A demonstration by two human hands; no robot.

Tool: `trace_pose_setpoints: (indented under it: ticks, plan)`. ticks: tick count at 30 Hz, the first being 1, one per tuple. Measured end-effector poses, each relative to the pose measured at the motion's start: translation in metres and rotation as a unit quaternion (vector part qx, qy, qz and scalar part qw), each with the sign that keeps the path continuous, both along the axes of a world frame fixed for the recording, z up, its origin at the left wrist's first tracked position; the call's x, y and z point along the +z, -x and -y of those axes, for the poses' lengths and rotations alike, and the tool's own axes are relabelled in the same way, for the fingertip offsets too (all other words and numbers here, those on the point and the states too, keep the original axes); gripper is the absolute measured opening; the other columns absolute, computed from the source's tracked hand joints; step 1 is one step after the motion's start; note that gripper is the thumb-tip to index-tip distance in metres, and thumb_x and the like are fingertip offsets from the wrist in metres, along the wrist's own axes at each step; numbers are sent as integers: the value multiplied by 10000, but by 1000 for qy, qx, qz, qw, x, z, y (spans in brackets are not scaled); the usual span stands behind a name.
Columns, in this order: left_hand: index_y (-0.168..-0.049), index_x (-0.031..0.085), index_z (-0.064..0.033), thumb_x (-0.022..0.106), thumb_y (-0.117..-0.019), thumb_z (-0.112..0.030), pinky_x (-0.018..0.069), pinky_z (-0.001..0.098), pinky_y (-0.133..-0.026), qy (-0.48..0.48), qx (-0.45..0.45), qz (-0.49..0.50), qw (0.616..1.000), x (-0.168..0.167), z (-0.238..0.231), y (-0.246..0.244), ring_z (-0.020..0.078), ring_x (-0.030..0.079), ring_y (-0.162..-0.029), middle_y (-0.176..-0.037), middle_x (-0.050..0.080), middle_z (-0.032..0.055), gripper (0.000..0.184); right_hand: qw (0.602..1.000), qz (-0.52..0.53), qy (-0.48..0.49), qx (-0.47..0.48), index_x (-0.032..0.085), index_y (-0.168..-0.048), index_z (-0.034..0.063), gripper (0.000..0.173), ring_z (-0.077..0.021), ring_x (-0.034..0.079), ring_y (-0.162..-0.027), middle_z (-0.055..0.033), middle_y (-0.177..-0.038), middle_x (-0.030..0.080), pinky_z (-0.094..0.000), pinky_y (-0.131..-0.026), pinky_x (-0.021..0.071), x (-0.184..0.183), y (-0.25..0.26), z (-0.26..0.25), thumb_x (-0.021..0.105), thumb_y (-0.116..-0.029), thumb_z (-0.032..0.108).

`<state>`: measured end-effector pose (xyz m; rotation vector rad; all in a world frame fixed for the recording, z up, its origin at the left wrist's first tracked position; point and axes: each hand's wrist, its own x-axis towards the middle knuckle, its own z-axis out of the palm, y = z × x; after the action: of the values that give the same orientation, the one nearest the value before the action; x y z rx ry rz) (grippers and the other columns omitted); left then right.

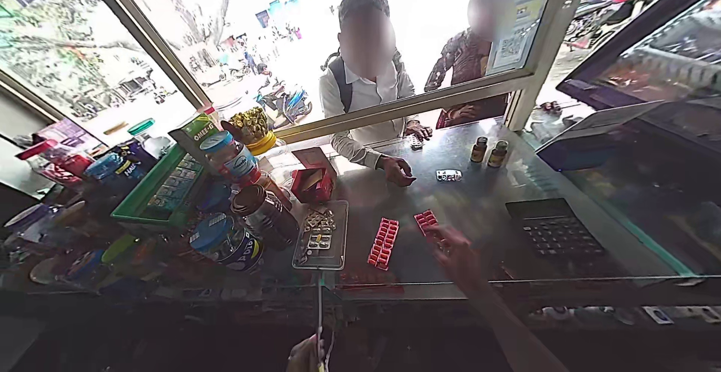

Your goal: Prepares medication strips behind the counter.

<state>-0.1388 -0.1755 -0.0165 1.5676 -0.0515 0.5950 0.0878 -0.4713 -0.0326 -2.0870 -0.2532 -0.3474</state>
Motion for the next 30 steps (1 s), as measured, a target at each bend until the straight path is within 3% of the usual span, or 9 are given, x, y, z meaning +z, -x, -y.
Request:
trace_pose_setpoints:
  ticks: [2, 5, 8, 13, 17, 21, 23, 28, 30]
  plan:
    - [-1321, 671, -164, 765, -872, -438, 557, 269, -912, 56, -66, 2, 996, 2, 32, -37, 100, 665, -1074, -1244, 695, -11, 535, 963, -15, -195, 186, 743, -1090, 75, 187, -92, 713, -840, -9, -965, 752, -287, -747, 613, 17, 55, -32, 631, -993, 190]
    - [-1356, 575, -142, 773, -872, -436, 550, 294, -973, 111, -131, -27, 985, 3, 78, -68, 122, 651, -1138, -1291, 665, 23, 599, 845, -104, -319, 416, 503, -1410, 16, 508, -151, 725, -990, -90, -1131, 732, -346, -876, 614, 15, 96, -59, 706, -973, 179]
    - [-1300, 538, -106, 759, -894, -429, 559, 249, -926, 94, -173, -72, 978, 0, 112, -78, 105, 635, -1159, -1367, 604, 46, 564, 773, -184, -443, 415, 323, -1490, 47, 770, -147, 709, -1033, -75, -1206, 684, -347, -914, 603, 5, 87, -44, 781, -871, 59]
    - [-1318, 589, -30, 450, -1095, -304, 512, 372, -1060, -192, -218, -25, 957, 1, 120, -169, 198, 612, -1240, -1322, 646, 103, 380, 706, -174, -581, 365, 608, -1364, 202, 457, -112, 680, -860, -46, -1019, 710, -283, -773, 583, -20, 90, 10, 746, -934, 129]
    - [-1423, 616, -212, 492, -981, 14, 394, 451, -1176, -609, -229, 22, 759, -5, 154, -279, 308, 432, -1459, -1529, 517, 124, 512, 690, -147, -604, 371, 576, -1418, 253, 463, -87, 683, -815, -9, -954, 713, -248, -760, 576, -36, 110, 47, 690, -977, 340]
    - [-1473, 556, -336, 445, -1011, -20, 241, 491, -1244, -709, -300, -47, 636, -33, 171, -345, 368, 171, -1565, -1675, 259, 165, 571, 662, -162, -609, 406, 506, -1477, 325, 767, -92, 660, -816, -2, -1010, 688, -217, -674, 544, -45, 120, 62, 580, -855, 769]
    - [-1360, 645, -206, 551, -965, -54, 278, 479, -1233, -695, -301, -61, 650, -31, 164, -356, 350, 260, -1540, -1605, 404, 156, 433, 655, -145, -606, 428, 500, -1471, 332, 907, -122, 655, -815, -35, -1065, 682, -228, -619, 520, -44, 118, 65, 579, -746, 871]
    - [-1257, 610, -48, 752, -848, -197, 503, 573, -996, -676, -312, -167, 646, -5, 156, -359, 387, 631, -1178, -1172, 679, 206, 457, 634, -144, -604, 460, 518, -1380, 300, 556, -78, 631, -866, -16, -1126, 651, -172, -636, 486, -61, 112, 78, 719, -902, 500]
    - [-1142, 660, -26, 735, -874, -170, 526, 568, -945, -609, -325, -169, 704, -9, 147, -359, 355, 672, -1068, -1066, 703, 188, 314, 639, -151, -605, 450, 486, -1384, 301, 501, -60, 617, -824, -29, -1147, 643, -160, -620, 471, -61, 110, 77, 713, -945, 378]
